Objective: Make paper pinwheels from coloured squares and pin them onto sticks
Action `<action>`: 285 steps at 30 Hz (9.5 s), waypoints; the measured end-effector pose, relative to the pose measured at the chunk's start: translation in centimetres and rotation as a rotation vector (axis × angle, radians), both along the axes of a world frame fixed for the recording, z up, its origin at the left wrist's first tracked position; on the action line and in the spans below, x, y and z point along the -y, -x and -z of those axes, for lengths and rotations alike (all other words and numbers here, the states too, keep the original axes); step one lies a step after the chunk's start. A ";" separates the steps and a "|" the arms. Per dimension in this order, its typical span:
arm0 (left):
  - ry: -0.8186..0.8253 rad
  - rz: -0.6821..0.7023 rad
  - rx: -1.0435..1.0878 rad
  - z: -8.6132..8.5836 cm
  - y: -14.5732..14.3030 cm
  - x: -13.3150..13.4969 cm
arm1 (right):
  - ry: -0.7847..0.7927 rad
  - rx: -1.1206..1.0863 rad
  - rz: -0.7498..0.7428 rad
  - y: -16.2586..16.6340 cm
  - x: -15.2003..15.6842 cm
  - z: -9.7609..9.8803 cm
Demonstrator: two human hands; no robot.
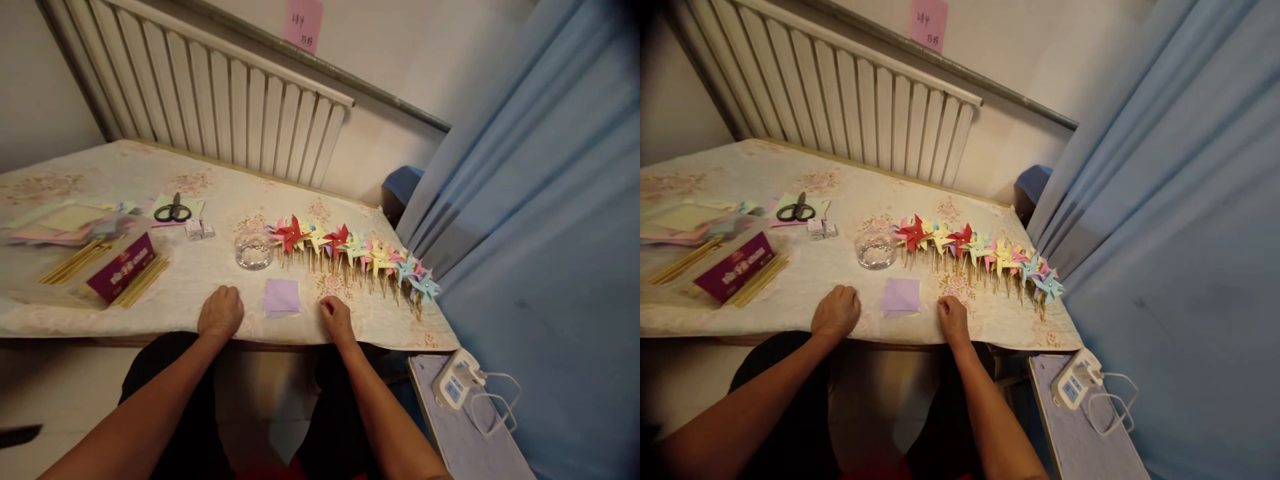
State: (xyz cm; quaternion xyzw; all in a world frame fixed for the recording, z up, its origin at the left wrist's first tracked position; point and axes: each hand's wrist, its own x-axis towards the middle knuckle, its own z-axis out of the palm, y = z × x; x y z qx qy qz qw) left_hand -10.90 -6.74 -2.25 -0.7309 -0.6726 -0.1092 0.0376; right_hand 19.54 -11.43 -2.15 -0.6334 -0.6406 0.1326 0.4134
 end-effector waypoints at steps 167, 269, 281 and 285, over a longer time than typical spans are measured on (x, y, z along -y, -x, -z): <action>0.508 0.148 1.531 -10.6 -7.1 12.6 | 0.289 -1.092 -0.001 8.8 11.5 -8.3; 0.808 0.181 1.514 -8.9 -8.1 12.2 | 0.253 -0.982 0.077 8.2 11.4 -6.9; 0.796 0.194 1.492 -9.0 -8.2 12.2 | 0.219 -0.988 0.038 7.9 11.3 -6.3; 0.782 0.215 1.478 -8.7 -8.1 12.1 | 0.220 -0.956 0.048 7.7 11.2 -6.0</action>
